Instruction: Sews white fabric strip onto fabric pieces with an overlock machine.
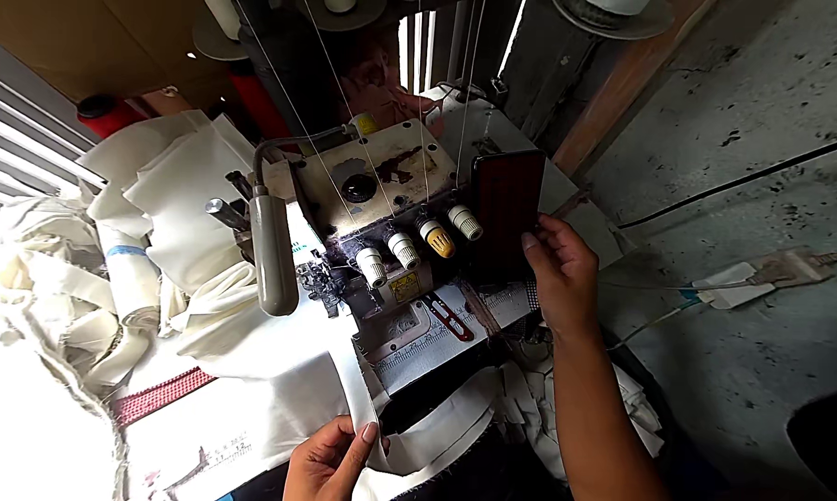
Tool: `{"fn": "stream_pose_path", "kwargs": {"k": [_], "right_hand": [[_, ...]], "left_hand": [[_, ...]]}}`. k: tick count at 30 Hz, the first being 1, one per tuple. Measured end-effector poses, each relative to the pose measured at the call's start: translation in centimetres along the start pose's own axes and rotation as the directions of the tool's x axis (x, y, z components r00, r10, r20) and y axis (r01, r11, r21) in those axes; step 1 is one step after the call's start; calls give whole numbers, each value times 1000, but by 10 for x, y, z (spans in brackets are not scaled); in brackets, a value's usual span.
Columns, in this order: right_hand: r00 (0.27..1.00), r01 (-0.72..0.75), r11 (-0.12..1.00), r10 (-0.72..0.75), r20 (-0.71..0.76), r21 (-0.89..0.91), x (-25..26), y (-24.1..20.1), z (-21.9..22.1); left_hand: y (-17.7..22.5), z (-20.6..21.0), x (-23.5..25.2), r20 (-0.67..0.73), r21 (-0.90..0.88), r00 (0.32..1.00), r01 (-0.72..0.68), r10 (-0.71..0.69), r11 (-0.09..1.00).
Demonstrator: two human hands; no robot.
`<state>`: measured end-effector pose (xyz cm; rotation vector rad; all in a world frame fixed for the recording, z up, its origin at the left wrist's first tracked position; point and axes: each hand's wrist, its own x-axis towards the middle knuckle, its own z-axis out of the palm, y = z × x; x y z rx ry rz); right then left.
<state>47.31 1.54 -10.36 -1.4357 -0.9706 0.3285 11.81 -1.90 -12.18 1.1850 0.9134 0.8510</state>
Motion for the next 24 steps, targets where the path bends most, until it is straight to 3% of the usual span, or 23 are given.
{"fn": "stream_pose_path", "kwargs": {"k": [7,24], "right_hand": [[995,-22,997,15,-96,-78,10,-2,8],[1000,1,999,-2,-25,-33,4,1,5]], "left_hand": [[0,0,-2,-5,1,1000,-1,1,1000],[0,0,-1,-2,-1,1000,-7,7,1000]]}}
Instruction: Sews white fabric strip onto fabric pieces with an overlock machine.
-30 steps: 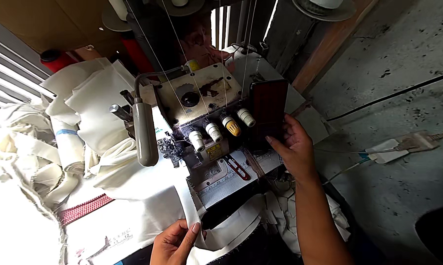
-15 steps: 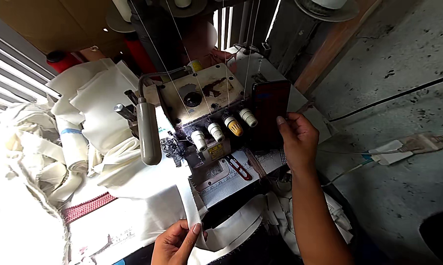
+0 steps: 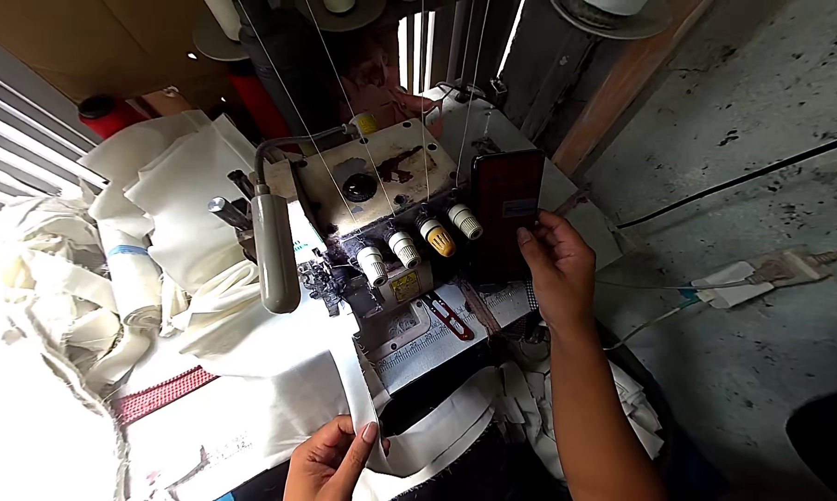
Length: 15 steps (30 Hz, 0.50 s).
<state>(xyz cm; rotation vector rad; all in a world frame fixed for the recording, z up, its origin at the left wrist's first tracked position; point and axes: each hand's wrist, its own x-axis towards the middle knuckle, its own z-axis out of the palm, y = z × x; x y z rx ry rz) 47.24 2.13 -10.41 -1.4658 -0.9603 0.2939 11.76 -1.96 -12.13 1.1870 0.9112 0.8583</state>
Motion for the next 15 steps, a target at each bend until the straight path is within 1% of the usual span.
{"fn": "stream_pose_path", "kwargs": {"k": [3,9,12,15], "right_hand": [[1000,-5,1000,4,-7,-23,1,-2,0],[1000,8,1000,-8,-8,4,-1,1,-1],[1000,-6,1000,6,-19,-2,-8,4,-4],[1000,-15,1000,15,6,1,-16,8,-6]], "left_hand": [[0,0,-1,-4,-8,1000,7,-7,1000],[0,0,-1,0,-8,1000,3,-3,1000],[1,0,-1,10,-14,1000,-4,4,1000],[1,1,-1,-5,-9,1000,0,0,1000]]}}
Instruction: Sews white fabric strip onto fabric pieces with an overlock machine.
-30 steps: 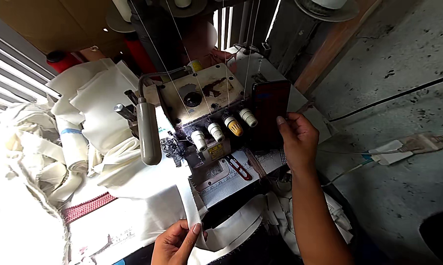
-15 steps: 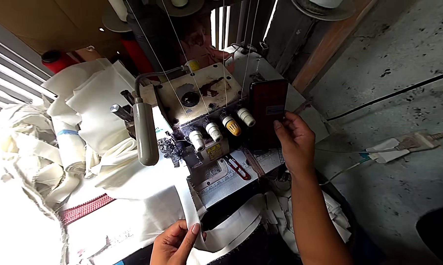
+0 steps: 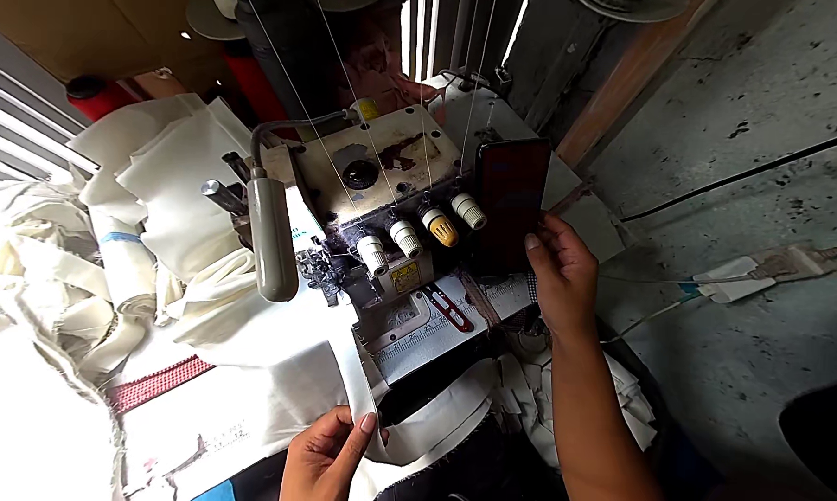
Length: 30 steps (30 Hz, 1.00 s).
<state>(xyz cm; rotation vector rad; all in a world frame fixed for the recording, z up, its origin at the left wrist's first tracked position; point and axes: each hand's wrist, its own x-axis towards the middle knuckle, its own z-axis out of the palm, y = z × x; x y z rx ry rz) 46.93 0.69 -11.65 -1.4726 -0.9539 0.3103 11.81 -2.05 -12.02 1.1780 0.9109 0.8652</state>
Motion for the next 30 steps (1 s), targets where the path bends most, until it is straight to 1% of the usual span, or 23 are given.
{"fn": "stream_pose_path", "kwargs": {"k": [9,12,15,17,18,19,21,22,23,24,25,26,27,28,30], "right_hand": [[996,-4,999,0,92,35,-5,0,-3],[995,-8,998,2,101,63,-4,1,-2],[997,2,1000,-4,79,29,-3,3,1],[997,51,998,-49,54,-27,-3,6,0],[995,101,993,-99,30,-59,-6,8,-1],[985,171,981,-172,-9,-95,-10,8,0],[930,331,939,-341,-135,-94,-27,1,11],[913,381,923,-384,-141,-49,-40,-7,21],[920,387,922,-386,-69,10,-56,-16,34],[933,350,933,-355,59,78,-75,-22,49],[931,274,952,-298,212,136,-92,-26,67],[904,156,973,-209,372,168,-108,-28,86],[855,11,984,-103,508,180,-121,-30,102],[809,-133,969,-16,587,210,-129,-32,111],[759,-338,903,95,645,265,-134,-41,113]], "left_hand": [[-5,-2,3,-20,49,1000,-7,8,999],[0,-1,0,-3,-10,1000,14,-14,1000],[12,2,-4,53,-105,999,19,-14,994],[18,5,-5,61,-126,998,-3,11,992],[20,5,-5,60,-124,998,-19,26,992],[22,5,-6,58,-120,998,-28,35,992],[25,5,-8,50,-112,998,-22,28,993],[25,4,-8,43,-117,999,-10,15,993],[25,5,-9,36,-119,999,4,1,993],[24,5,-9,27,-117,1000,14,-11,993],[22,6,-8,15,-111,1000,26,-24,994],[19,7,-7,6,-100,999,39,-38,994],[15,9,-7,-1,-89,999,54,-55,995],[10,10,-6,-11,-81,997,69,-71,994],[0,10,-6,-35,-48,995,90,-92,995]]}}
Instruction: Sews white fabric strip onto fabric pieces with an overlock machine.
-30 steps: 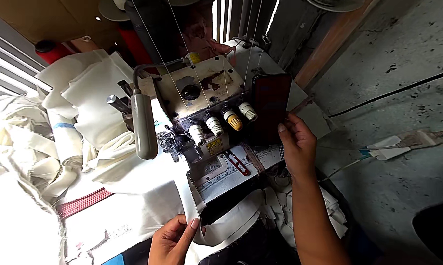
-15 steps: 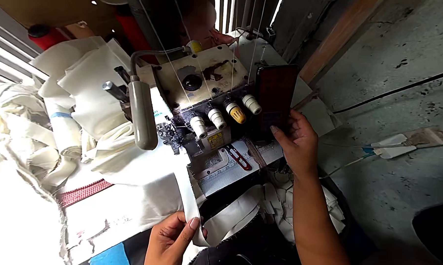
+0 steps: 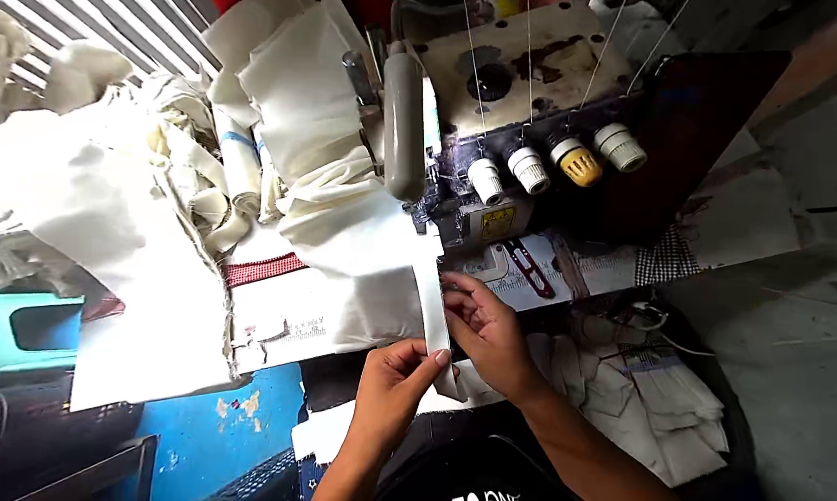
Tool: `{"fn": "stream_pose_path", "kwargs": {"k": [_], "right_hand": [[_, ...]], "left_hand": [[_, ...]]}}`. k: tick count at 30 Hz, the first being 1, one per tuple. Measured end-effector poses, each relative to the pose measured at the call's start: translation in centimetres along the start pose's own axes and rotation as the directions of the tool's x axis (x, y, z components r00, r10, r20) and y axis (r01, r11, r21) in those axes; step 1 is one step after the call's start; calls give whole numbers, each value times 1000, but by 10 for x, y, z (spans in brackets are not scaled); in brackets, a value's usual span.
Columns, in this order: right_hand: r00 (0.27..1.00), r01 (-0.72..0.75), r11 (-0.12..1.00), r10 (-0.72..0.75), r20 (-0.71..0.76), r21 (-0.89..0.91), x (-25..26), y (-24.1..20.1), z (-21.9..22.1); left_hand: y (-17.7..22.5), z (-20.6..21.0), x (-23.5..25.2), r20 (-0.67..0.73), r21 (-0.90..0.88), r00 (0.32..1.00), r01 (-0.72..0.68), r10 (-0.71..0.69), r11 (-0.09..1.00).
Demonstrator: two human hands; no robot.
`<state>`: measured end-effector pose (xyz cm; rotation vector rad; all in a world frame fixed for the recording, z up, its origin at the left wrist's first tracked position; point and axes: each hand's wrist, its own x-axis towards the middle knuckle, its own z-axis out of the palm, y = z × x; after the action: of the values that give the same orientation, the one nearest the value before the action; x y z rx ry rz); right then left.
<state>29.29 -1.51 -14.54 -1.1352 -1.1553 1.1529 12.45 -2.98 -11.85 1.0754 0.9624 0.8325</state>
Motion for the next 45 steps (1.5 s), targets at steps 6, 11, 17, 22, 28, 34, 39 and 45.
{"fn": "stream_pose_path", "kwargs": {"k": [6,11,17,22,28,34,39,45], "right_hand": [[984,-163,977,150,94,139,-28,-6,-9],[987,-111,988,97,127,105,-38,-11,-12],[998,-57,998,57,-17,10,-35,-16,-2],[991,-134,971,126,50,197,-39,-16,-5],[998,-59,992,57,14,111,-23,-17,-1],[999,4,1000,-4,-34,7,-3,-21,0],[995,59,993,-67,-79,-103,15,-23,4],[990,71,988,-87,-114,-140,29,-24,5]], "left_hand": [[-12,-3,-8,-15,57,1000,9,-8,998],[-10,-1,-9,-59,115,998,-24,31,993],[-9,1,-10,-58,394,988,-112,146,912],[49,-19,-10,94,668,857,-432,507,605],[48,-29,52,217,851,753,-458,621,258],[59,-41,73,271,839,751,-491,603,234],[70,-47,90,294,838,752,-500,589,220],[79,-52,109,326,837,748,-512,578,191]]}}
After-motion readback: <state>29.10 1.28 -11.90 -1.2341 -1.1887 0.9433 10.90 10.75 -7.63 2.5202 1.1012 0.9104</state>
